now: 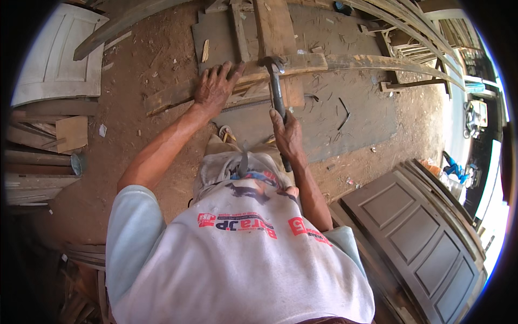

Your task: The person uses a hammer to strike and pry apart a wooden frame structure. They repeatedly hit joints and pull apart sections, gradually breaking the frame into smaller pieces.

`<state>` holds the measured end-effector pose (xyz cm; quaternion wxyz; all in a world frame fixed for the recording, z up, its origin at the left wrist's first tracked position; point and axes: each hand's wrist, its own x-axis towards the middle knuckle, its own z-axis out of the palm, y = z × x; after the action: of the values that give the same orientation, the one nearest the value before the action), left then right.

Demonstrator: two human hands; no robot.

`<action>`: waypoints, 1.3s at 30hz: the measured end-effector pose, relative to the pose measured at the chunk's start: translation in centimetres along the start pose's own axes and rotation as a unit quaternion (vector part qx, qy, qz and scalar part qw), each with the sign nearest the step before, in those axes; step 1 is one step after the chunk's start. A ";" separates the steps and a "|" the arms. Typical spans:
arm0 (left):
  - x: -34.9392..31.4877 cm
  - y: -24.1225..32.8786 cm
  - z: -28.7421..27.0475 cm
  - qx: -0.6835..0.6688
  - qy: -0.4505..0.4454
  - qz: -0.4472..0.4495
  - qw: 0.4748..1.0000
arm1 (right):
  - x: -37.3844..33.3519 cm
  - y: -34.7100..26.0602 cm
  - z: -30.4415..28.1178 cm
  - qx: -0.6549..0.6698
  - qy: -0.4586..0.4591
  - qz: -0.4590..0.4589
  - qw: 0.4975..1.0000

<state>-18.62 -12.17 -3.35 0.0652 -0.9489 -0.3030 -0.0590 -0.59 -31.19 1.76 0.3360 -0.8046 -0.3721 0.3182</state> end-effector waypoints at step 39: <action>8.4 -6.3 -2.0 -0.270 -0.287 -0.069 0.917 | -1.1 -2.9 -8.3 0.364 -0.112 -0.049 0.924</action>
<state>-15.65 -2.65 0.43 -0.2871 -0.8834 -0.3461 0.1317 4.07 -33.13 9.04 0.5769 -0.5671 -0.3048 0.5026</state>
